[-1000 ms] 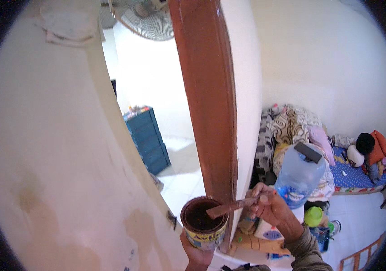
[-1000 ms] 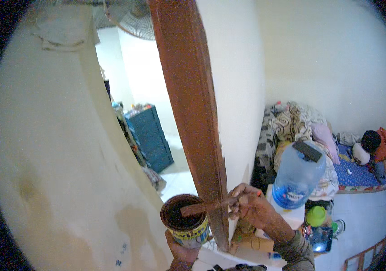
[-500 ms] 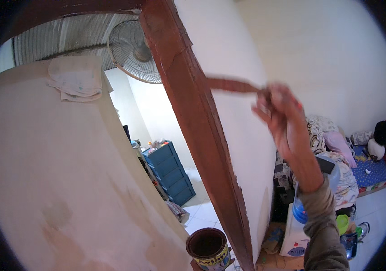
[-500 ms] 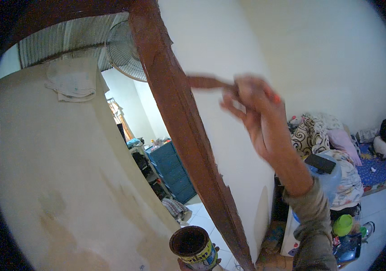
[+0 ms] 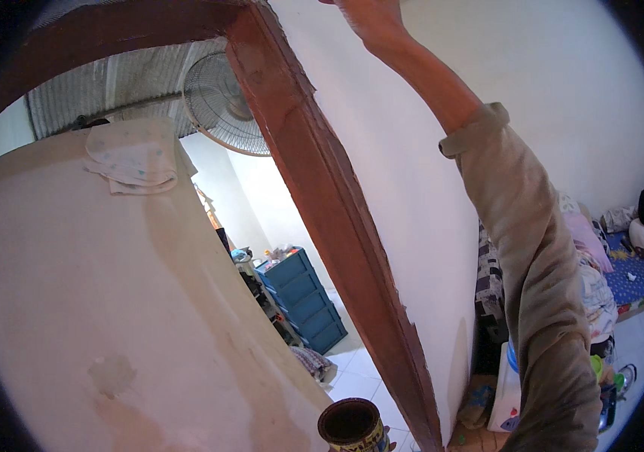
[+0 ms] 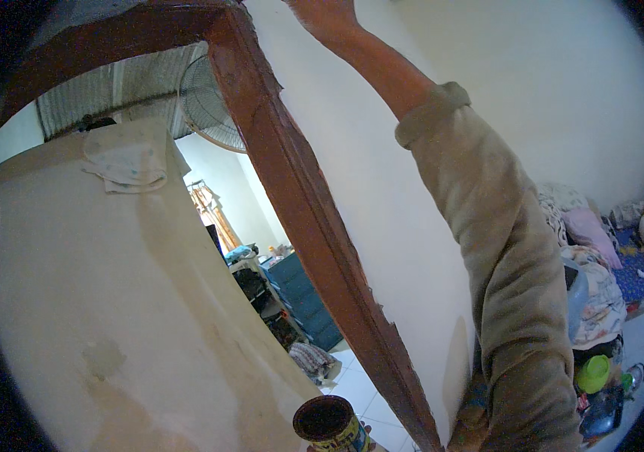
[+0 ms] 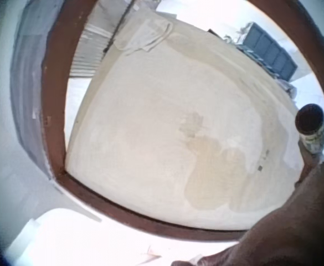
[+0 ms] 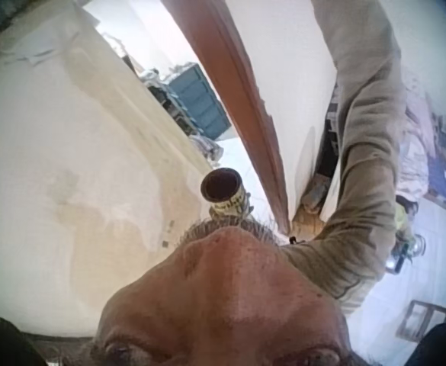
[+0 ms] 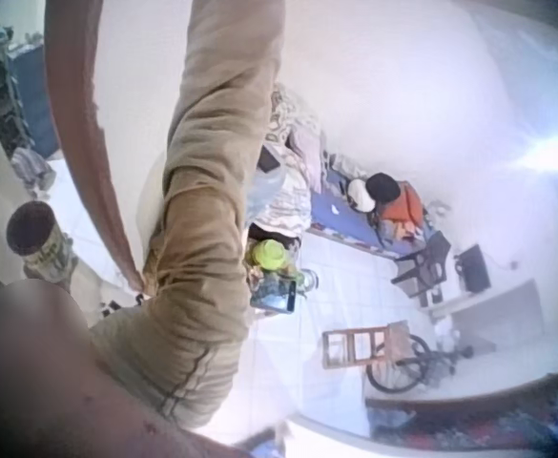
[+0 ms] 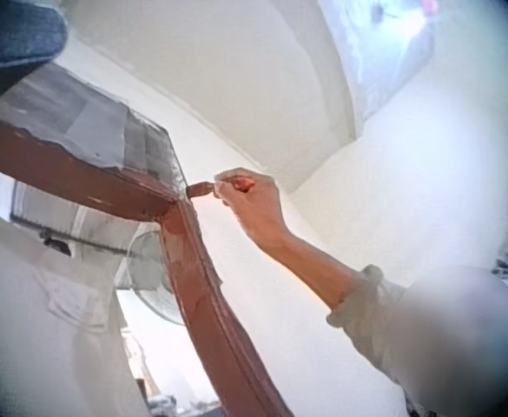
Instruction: The person paints a wooden door frame with brown paint using a brush, dipping the brush into a handheld paint can between strokes.
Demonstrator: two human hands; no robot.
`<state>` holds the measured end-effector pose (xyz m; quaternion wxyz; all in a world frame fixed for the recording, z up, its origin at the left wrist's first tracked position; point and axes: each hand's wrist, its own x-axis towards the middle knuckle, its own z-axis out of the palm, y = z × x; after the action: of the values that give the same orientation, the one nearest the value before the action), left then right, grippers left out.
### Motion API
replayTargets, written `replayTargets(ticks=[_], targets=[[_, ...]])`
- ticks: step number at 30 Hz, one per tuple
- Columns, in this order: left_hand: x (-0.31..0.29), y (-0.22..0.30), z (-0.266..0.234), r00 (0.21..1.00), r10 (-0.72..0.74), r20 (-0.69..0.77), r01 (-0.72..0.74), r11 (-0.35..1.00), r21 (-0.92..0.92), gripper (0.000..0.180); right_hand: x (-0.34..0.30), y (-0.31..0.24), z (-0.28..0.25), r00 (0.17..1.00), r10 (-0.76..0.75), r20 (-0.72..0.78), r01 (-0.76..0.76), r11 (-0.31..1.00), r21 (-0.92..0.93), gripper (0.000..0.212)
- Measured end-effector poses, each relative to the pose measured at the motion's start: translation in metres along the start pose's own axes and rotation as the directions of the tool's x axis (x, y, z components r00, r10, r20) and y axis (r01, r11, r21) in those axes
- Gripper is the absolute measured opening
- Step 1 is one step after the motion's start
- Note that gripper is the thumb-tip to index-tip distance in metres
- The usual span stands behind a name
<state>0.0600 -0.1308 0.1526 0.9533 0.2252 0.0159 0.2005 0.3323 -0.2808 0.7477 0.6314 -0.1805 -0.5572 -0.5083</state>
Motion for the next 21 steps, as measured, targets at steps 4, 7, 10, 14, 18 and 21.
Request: replayTargets(ticks=[4, 7, 10, 14, 18, 21], targets=[[0.004, 0.006, -0.009, 0.971, 0.022, 0.239, -0.030, 0.999, 0.028, 0.068, 0.014, 0.007, 0.016, 0.997, -0.003, -0.071, -0.004, 0.995, -0.098, 0.016], [-0.001, 0.003, 0.013, 0.974, 0.113, 0.194, -0.119, 0.993, 0.018, 0.066, 0.012, 0.014, 0.021, 0.998, -0.004, -0.056, -0.011, 0.965, -0.260, 0.016], [-0.001, 0.006, 0.027, 0.967, 0.176, 0.185, -0.187, 0.982, 0.041, 0.064, 0.008, 0.019, 0.021, 0.992, -0.117, -0.041, 0.098, 0.944, -0.315, 0.018], [0.002, 0.010, 0.013, 0.991, 0.093, 0.092, -0.104, 0.988, 0.118, 0.062, 0.014, 0.012, 0.019, 0.997, 0.031, -0.069, -0.046, 0.972, -0.229, 0.021], [0.002, 0.003, 0.024, 0.957, 0.210, 0.201, -0.223, 0.974, 0.048, 0.060, 0.023, 0.015, 0.026, 0.991, -0.103, -0.088, 0.071, 0.950, -0.305, 0.019], [0.008, 0.004, 0.000, 0.984, 0.138, 0.116, -0.141, 0.990, 0.023, 0.059, 0.021, 0.015, 0.028, 0.993, -0.114, -0.039, 0.096, 0.948, -0.305, 0.019]])
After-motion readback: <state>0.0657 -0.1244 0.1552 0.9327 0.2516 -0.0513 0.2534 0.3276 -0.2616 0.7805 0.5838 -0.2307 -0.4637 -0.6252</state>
